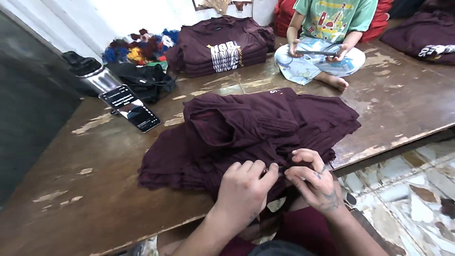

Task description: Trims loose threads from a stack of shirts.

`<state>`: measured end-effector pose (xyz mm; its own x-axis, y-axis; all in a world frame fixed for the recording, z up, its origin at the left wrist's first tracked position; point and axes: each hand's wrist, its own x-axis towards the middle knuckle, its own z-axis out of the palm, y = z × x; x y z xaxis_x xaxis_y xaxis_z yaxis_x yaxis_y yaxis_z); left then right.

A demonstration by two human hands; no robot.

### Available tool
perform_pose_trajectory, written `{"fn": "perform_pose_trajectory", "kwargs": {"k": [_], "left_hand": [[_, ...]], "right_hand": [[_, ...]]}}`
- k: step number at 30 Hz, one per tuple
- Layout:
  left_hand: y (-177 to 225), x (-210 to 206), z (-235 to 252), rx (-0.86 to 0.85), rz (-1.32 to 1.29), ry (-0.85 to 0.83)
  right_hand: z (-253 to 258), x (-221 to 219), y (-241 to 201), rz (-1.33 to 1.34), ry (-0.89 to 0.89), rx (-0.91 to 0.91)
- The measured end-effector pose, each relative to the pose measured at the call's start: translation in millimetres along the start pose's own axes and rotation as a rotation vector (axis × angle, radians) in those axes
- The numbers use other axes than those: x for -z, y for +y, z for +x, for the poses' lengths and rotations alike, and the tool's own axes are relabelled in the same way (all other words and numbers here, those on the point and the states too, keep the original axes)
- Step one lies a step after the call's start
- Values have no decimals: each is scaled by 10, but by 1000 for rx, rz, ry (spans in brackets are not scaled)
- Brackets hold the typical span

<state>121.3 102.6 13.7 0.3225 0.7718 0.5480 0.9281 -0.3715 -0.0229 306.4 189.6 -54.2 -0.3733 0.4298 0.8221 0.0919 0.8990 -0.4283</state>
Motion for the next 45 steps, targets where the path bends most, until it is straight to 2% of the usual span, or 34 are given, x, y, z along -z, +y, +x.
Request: {"fn": "perform_pose_trajectory", "kwargs": {"k": [3,6,9,11,13,15,17,22,27,36,41,43,45], "left_hand": [[-45,-41,-31,59,-63,-14],[-131,7,-77,306,-409,-8],[-183,-161,-100,532,-791,34],[-187,-262,-130,580,-786,-11],[-194,-253,-175,533,-679,-69],[-204,-196,-230,484,-585,-139],[-194,-117,-235,417,-490,-194],[-76,0,-57,77,-227,-93],[-48,-52,88,-72,-101,-103],[-25,3,60,-59,-59,-97],[-24,-70,47,-62,-74,-70],[-70,-69,28,19,-122,-60],[-132,-73,-46,189,-289,-24]], "right_hand": [[-51,-15,-11,32,-2,-17],[-27,18,-30,11,-71,-136],[92,-100,-32,-113,-92,-164],[174,-85,-35,-205,-157,-179],[191,106,-49,-229,-299,-232],[143,277,-34,-262,-361,-208],[98,317,-49,-281,-351,-141],[46,284,-155,-333,-262,-100],[72,231,-214,-394,-219,-91],[115,167,-218,-373,-180,-81],[117,135,-214,-235,-155,-42],[78,168,-208,-122,-182,-4],[-18,276,-229,20,-324,-4]]}}
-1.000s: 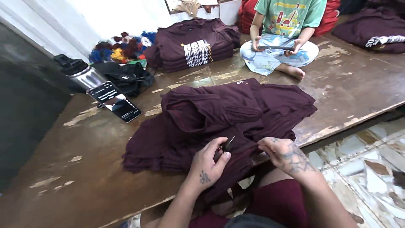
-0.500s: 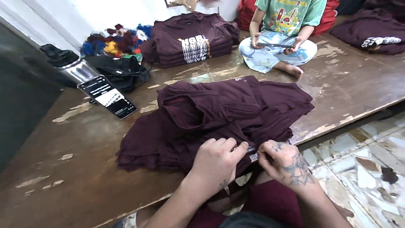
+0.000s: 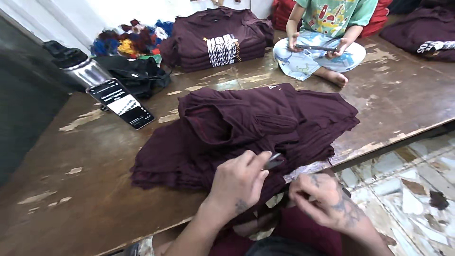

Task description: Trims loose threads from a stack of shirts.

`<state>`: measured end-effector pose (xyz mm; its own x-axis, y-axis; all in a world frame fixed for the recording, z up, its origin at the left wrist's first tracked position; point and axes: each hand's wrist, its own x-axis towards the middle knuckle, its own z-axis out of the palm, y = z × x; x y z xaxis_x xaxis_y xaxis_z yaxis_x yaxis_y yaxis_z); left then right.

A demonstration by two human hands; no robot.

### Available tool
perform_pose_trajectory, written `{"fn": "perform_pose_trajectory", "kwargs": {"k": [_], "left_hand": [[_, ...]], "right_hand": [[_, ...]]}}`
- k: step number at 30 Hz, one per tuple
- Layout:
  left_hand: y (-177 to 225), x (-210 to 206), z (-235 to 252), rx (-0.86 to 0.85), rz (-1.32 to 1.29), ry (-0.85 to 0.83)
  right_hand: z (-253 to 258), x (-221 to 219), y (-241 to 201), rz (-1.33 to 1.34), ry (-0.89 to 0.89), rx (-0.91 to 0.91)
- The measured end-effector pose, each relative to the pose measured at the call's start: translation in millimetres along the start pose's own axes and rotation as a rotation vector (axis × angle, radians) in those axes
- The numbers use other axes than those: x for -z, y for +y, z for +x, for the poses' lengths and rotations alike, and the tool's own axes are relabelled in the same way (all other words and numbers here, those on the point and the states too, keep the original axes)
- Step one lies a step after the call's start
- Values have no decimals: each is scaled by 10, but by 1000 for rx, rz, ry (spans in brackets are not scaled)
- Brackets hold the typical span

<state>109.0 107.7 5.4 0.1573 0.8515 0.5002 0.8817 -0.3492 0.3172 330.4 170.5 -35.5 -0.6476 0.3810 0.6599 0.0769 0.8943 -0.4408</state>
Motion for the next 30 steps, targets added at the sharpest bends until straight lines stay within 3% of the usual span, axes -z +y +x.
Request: {"fn": "perform_pose_trajectory", "kwargs": {"k": [2,3,5,6,7,8,10,11,12,15,16,18,21,22,24,27,28,30], "left_hand": [[-49,23,-122,195,-148,4],[-70,55,-185,259,-142,-70],[-141,256,-217,292,-127,-449],[-220,368,-217,253,-130,-535],[-304,496,-244,244,-140,-419],[-371,600,-281,310,-173,-111],[-453,662,-197,421,-422,737],[-412,700,-50,398,-539,998],[-324,695,43,352,-621,1061],[-39,468,54,221,-632,719],[-5,425,-14,198,-570,576],[-20,341,-260,203,-388,258],[-115,131,-630,311,-174,-305],[-138,58,-705,309,-168,-344],[-162,-7,-809,278,-224,-237],[-209,-2,-845,206,-356,-65],[-210,48,-806,213,-373,-60],[-169,150,-666,267,-354,-33]], "right_hand": [[-179,77,-20,75,-176,1],[-254,111,-19,85,-223,9],[-310,170,-14,88,-220,62],[-270,184,-29,96,-203,102],[-187,158,-64,113,-175,150],[-66,106,-112,123,-169,205],[257,-64,-189,88,-232,287],[485,-165,-201,38,-266,301],[754,-267,-184,-12,-277,286],[1453,-627,161,-161,-243,124],[1621,-739,317,-190,-310,13],[1947,-876,497,-203,-608,-262],[2042,-953,503,-233,-731,-341],[1960,-942,523,-220,-691,-308],[1704,-838,582,-83,-497,-220],[1183,-574,522,109,-2,-50],[1011,-487,435,104,86,-1],[720,-432,201,20,66,31]]}}
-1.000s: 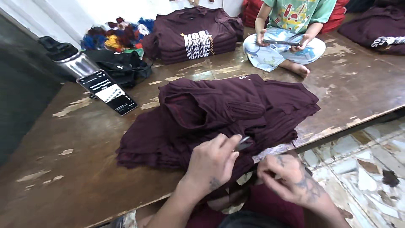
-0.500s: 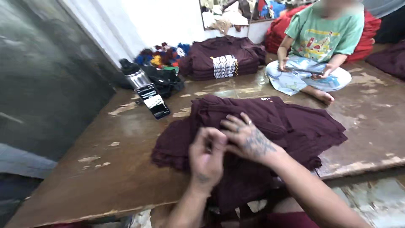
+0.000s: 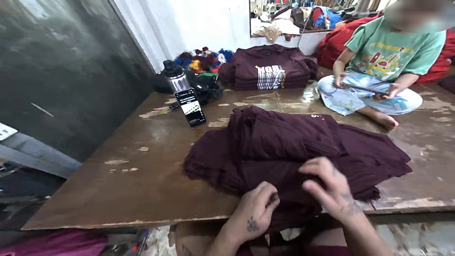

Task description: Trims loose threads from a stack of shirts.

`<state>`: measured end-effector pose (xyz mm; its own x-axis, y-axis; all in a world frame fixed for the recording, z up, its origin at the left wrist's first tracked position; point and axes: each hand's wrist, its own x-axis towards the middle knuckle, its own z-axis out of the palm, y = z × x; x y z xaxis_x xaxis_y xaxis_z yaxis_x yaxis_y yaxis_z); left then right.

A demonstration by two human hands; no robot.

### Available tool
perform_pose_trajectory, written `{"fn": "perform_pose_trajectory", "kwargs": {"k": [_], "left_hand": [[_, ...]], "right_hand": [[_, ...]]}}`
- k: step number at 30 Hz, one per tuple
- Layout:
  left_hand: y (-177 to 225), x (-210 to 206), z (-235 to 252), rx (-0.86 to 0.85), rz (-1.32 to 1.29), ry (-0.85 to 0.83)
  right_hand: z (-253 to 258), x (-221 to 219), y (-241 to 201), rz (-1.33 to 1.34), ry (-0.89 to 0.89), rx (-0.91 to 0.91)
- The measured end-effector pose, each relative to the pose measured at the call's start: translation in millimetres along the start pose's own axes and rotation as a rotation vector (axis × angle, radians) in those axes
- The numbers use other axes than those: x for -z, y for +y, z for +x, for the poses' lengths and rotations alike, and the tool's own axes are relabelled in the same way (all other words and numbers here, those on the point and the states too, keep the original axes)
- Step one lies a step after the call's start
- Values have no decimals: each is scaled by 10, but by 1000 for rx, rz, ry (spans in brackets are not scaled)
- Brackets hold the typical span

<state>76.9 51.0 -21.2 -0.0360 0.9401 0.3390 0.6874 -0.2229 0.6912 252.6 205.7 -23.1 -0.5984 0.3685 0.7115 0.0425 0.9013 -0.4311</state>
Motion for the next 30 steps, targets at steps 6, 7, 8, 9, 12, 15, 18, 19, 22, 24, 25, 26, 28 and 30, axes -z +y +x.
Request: {"fn": "perform_pose_trajectory", "kwargs": {"k": [6,7,8,9,12,15,18,19,22,24,25,26,28,30], "left_hand": [[104,144,132,-175,34,-90],[55,243,93,-114,80,-186],[24,321,84,-21,163,-304],[53,364,128,87,239,-422],[214,165,266,45,240,-223],[238,-222,423,49,-49,-38],[35,-331,387,27,-163,-38],[-13,-294,378,13,-229,-49],[-58,-234,386,6,-395,-49],[4,-280,431,-2,-492,8],[41,-315,454,-5,-535,28],[68,-351,475,-10,-564,43],[82,-417,489,-20,-580,58],[61,-433,453,-25,-539,73]], "right_hand": [[-360,137,-49,-230,-2,-39],[-463,210,-44,-233,-23,-19],[-562,210,-61,-229,-52,3],[-657,142,-68,-230,-68,20],[-801,-59,-58,-215,-31,21],[-878,-53,-5,-177,79,60],[-1099,204,-5,-147,103,52],[-1188,286,-14,-134,82,13],[-1314,392,-42,-138,32,-124],[-1247,342,-75,-124,61,-178],[-1185,298,-95,-110,84,-184],[-1115,246,-112,-99,109,-179],[-995,152,-125,-90,141,-162],[-919,111,-112,-86,125,-154]]}}
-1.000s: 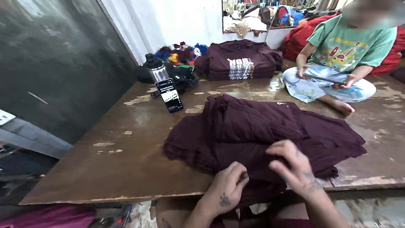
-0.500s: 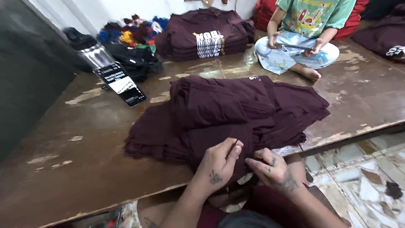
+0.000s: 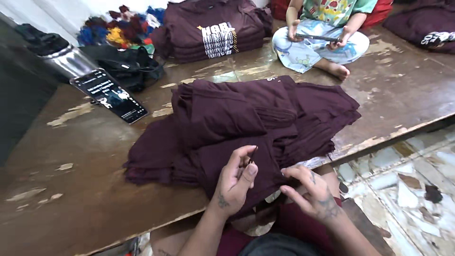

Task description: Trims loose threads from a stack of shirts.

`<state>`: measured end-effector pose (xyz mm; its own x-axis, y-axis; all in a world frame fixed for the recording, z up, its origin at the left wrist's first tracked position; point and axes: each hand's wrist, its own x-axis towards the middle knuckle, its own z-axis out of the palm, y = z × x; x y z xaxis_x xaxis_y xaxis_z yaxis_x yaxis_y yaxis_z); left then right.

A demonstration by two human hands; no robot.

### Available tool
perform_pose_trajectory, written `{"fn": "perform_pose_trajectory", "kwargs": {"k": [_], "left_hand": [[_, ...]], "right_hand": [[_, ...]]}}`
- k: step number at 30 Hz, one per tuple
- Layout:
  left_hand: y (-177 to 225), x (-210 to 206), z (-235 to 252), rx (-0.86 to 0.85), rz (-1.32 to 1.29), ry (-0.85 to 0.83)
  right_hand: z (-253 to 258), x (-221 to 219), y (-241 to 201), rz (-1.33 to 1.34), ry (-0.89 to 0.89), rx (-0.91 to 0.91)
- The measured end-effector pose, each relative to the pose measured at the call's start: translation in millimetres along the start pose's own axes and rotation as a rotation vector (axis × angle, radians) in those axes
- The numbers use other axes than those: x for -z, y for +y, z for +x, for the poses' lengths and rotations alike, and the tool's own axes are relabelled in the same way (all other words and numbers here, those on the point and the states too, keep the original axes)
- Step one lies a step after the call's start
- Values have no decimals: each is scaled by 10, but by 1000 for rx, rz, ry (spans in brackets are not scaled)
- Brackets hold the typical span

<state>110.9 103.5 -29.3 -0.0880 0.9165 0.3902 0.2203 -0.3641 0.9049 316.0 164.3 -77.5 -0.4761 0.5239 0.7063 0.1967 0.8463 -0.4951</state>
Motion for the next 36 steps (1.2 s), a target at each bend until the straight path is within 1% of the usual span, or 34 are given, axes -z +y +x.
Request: {"fn": "perform_pose_trajectory", "kwargs": {"k": [1,2,4,5,6,8,10,12,14,16,17,19,21,23,25,27,29,31,33,34,36], "left_hand": [[8,37,-41,-2,74,1],[39,98,-102,6,217,-14],[129,238,-260,31,615,-146],[155,278,-316,47,753,-240],[148,302,-359,57,815,-303],[115,366,-391,61,763,-302],[123,435,-352,113,597,-215],[190,456,-286,197,480,-66],[243,448,-216,326,371,140],[266,447,-137,474,200,327],[277,451,-103,541,109,393],[293,457,-68,616,-46,474],[295,470,-79,631,-117,479],[290,495,-127,623,-139,416],[266,538,-187,582,-151,326],[271,647,-242,486,-123,331],[340,834,-247,379,-27,441],[420,1079,-159,322,14,614],[439,1374,24,339,-36,772],[385,1531,116,362,-54,824],[106,1805,224,412,9,843]], "right_hand": [[19,0,12,-3,-15,-1],[18,16,31,-7,-28,-8],[-34,71,102,-14,-30,-25],[-70,99,153,-19,-25,-34],[-99,129,204,-28,-23,-45],[-78,193,278,-53,-17,-49],[49,284,331,-83,13,-48],[227,378,449,-101,74,-49],[398,446,685,-127,105,-103],[601,465,927,-123,52,-228],[717,465,1005,-96,-7,-307],[969,454,1091,-20,-159,-482],[1208,419,1124,39,-317,-641],[1446,386,1114,80,-468,-786],[1669,367,1129,104,-545,-896],[1891,298,1233,128,-563,-983],[2072,163,1382,118,-571,-1017],[2206,26,1504,72,-592,-998],[2315,-91,1631,22,-602,-919],[2349,-146,1688,-3,-592,-889],[2337,-234,1772,-22,-530,-880]]}}
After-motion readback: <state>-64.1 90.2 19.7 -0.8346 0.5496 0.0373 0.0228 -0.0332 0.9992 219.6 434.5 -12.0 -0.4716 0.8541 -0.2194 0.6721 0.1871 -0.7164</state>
